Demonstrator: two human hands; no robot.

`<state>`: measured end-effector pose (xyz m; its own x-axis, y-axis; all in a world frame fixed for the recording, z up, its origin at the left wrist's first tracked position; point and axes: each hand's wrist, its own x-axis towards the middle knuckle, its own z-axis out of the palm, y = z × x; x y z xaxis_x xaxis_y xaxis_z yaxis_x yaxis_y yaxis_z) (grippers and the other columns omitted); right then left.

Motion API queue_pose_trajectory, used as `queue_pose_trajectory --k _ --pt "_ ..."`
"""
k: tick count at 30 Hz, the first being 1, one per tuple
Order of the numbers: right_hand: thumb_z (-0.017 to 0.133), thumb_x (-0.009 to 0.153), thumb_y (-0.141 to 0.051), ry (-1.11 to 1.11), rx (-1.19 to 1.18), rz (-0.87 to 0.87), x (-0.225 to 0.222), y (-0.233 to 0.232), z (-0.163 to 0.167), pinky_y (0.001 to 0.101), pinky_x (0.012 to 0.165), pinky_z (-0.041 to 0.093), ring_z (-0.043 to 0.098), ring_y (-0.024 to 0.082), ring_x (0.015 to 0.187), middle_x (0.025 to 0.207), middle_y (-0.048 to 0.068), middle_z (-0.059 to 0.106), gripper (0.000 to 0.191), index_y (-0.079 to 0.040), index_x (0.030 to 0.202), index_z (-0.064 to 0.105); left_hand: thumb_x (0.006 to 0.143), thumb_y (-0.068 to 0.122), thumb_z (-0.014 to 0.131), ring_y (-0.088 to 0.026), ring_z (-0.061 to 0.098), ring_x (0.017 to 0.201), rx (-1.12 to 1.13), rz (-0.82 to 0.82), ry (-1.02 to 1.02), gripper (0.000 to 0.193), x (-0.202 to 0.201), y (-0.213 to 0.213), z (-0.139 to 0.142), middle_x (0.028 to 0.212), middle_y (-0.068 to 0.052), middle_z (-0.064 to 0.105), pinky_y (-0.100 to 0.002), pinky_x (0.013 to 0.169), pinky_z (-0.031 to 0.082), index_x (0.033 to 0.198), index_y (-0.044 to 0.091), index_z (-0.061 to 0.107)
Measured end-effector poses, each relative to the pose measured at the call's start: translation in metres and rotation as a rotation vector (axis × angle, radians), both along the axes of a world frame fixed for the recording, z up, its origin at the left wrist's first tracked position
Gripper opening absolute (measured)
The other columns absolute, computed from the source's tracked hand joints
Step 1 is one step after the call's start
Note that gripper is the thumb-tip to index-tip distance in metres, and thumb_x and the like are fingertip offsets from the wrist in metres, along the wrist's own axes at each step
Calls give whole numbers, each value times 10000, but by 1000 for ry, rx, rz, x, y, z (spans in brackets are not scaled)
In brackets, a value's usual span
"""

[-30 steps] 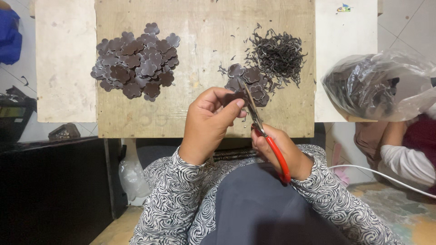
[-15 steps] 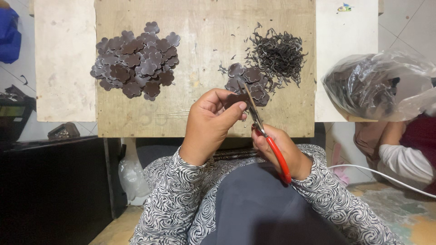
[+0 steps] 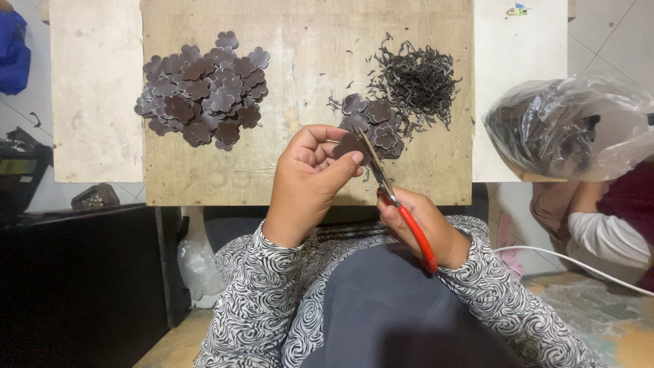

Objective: The person uses red-handled scissors to trim the edges of dark, flower-shaped pieces of material. They hold each piece in their left hand and cut with their right hand, placing finished pieces on a wooden board and discarding trimmings.

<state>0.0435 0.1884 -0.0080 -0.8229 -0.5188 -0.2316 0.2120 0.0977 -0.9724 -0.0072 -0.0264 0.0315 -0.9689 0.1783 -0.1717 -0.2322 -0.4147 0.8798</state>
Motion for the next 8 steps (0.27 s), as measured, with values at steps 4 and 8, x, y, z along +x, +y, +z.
queue_pose_trajectory --k 4,8 --pt "497 1016 -572 90 6 69 -3 3 2 231 625 415 432 61 710 804 -39 466 487 -89 958 510 921 -45 709 -97 685 834 -37 -32 -7 339 1 0 -2 971 -91 711 -226 758 572 1206 -21 526" --pt "499 1015 -604 73 24 52 -3 2 2 232 644 406 415 66 733 814 -34 454 516 -91 960 513 916 -55 710 -89 674 827 -61 -34 -4 360 2 -2 -2 970 -95 716 -216 732 550 1214 -9 513"
